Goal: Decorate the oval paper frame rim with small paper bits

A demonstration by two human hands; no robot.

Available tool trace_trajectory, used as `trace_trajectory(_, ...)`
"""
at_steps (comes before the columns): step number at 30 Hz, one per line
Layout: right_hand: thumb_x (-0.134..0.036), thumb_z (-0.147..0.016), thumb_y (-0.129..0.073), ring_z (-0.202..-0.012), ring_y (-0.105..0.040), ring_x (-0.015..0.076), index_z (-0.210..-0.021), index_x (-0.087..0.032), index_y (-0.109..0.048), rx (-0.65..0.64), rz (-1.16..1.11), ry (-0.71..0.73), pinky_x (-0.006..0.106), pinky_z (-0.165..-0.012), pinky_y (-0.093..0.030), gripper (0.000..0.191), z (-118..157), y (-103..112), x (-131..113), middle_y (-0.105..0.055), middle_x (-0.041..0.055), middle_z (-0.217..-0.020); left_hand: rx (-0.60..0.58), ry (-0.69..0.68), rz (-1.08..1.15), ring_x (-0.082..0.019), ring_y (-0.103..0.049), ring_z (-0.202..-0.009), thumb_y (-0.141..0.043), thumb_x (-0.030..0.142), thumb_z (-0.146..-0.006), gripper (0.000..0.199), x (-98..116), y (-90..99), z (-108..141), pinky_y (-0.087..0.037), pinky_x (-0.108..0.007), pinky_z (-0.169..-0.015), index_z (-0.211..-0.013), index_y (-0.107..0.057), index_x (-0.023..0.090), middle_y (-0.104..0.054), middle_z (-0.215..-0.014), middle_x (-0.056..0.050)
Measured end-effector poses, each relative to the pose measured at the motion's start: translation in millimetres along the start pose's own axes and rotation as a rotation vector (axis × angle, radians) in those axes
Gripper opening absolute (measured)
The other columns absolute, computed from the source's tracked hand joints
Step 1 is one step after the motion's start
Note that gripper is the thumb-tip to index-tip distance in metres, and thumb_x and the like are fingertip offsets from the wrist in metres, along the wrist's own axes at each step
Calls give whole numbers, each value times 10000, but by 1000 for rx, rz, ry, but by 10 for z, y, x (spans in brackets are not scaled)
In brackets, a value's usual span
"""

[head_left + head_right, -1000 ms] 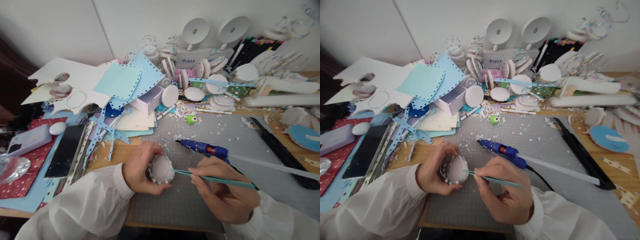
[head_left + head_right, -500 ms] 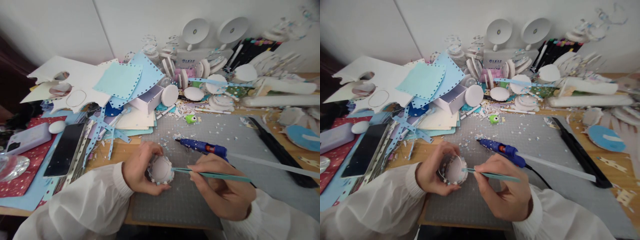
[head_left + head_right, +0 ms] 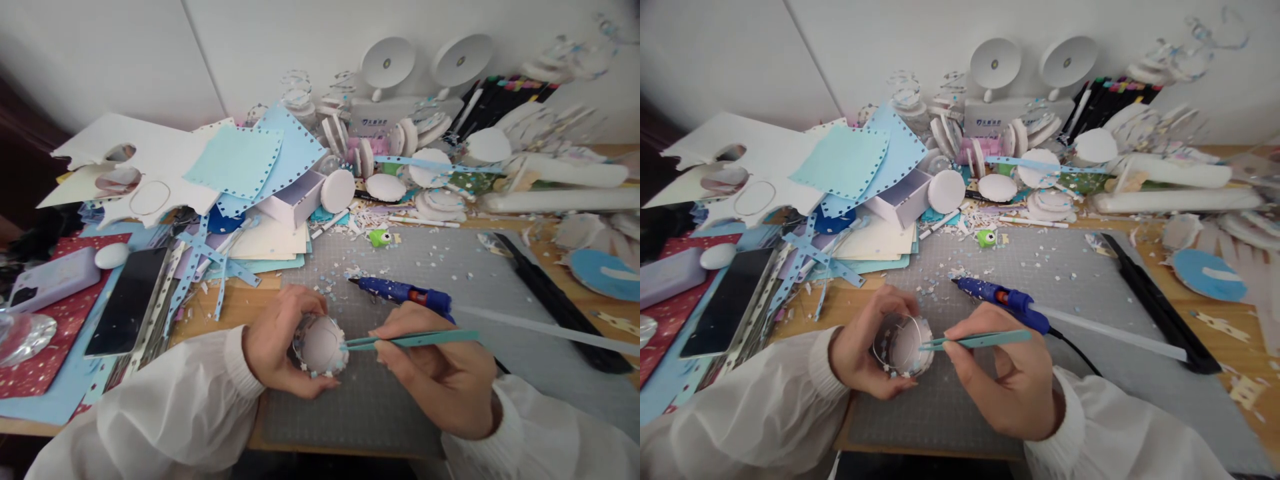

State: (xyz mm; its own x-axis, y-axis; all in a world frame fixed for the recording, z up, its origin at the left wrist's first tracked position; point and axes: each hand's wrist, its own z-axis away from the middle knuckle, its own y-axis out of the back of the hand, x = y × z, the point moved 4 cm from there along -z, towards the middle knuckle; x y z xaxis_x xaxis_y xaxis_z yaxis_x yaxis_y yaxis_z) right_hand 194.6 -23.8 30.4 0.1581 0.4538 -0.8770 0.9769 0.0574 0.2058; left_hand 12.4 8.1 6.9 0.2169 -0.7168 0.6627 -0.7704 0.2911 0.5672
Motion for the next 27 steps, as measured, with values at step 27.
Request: trace_trajectory(27, -207, -791, -599, -633, -634, 143, -928, -309, -650, 250, 278, 294, 270, -491, -523, 178, 237, 229, -302, -659, 11, -820, -10, -4, 59, -228, -540, -835, -752, 444, -545, 660, -34, -13, 43, -453, -365, -731, -1045, -410, 185, -536, -933, -87)
